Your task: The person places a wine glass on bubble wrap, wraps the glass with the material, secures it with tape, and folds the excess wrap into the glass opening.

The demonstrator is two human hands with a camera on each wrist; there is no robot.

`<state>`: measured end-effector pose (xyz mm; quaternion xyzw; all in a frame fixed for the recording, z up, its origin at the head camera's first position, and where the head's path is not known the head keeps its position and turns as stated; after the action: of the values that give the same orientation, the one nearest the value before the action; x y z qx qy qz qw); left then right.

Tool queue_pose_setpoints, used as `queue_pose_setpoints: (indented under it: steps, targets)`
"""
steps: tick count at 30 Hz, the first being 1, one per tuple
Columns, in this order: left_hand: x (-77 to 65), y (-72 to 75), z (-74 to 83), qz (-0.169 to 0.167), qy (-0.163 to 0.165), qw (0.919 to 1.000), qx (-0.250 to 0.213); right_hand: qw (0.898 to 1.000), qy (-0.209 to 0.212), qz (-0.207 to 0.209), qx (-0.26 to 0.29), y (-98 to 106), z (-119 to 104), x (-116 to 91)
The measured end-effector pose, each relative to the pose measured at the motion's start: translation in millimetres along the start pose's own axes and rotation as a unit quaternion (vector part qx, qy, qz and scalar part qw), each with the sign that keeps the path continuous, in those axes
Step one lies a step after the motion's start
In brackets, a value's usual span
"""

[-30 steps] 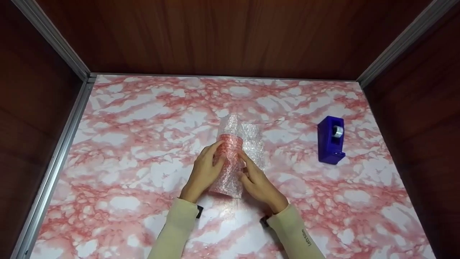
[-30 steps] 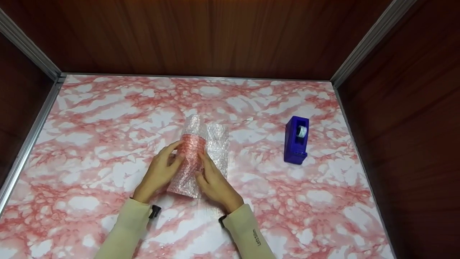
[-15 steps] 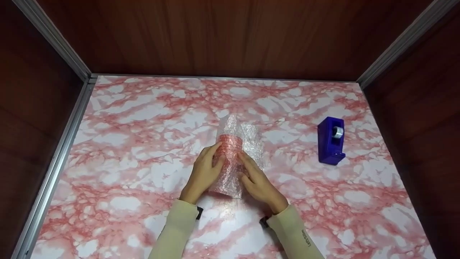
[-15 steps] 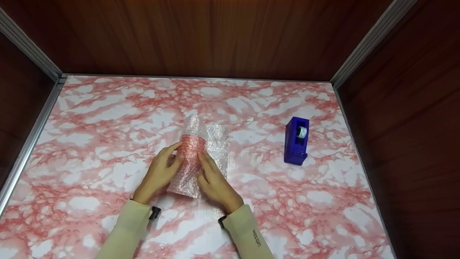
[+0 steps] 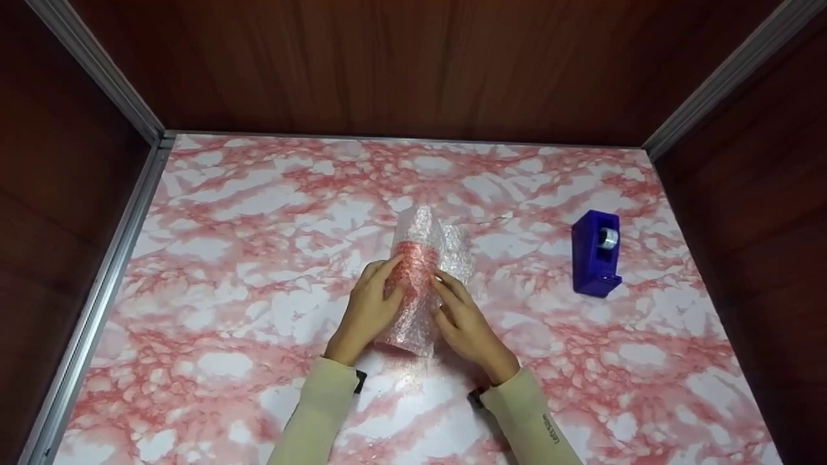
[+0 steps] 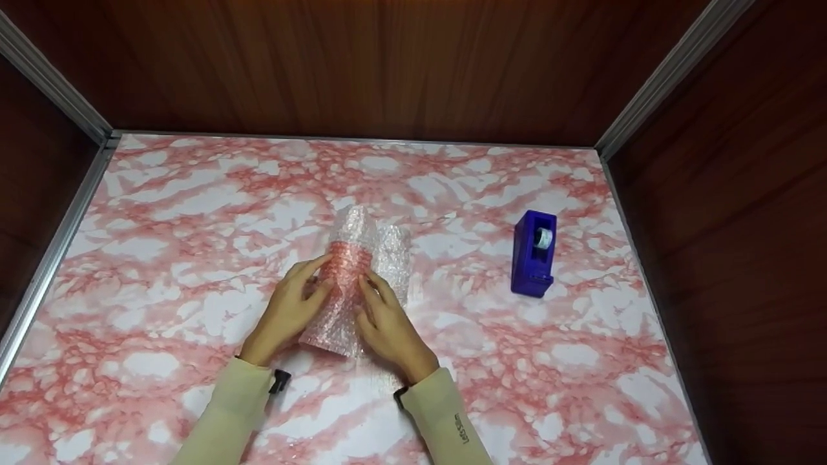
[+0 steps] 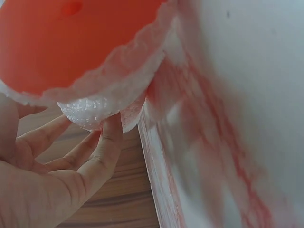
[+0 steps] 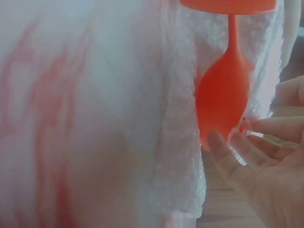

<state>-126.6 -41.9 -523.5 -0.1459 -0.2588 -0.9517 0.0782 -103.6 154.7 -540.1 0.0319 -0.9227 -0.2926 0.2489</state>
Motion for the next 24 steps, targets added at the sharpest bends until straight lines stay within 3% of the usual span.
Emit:
queue_pose_setpoints:
  steps: [5,11,24]
  targets:
    - [0.3,1.7,-0.9,0.000,-0.002,1.0000,0.001,1.000,-0.011,-0.012,0.024,-0.3,0.9,-1.0]
    - [1.2,2.8,-2.1,-0.002,-0.001,1.0000,-0.009,0.994,-0.053,-0.044,0.081,-1.7,0.6,-1.3]
    - [1.6,2.3,1.7,-0.006,0.017,0.9997,-0.014,0.996,-0.049,-0.047,0.059,2.5,3.2,1.9]
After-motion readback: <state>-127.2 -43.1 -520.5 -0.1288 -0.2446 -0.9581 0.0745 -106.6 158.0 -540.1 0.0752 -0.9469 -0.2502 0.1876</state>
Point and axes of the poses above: each hand's wrist, its own x-axis towards the middle knuckle, its own y-axis out of the back of the hand, z = x × y, the point moved 2 cm from there along x, towards the middle knuckle, and after that the axes turned 14 degrees about z, right-handed, at the moved point
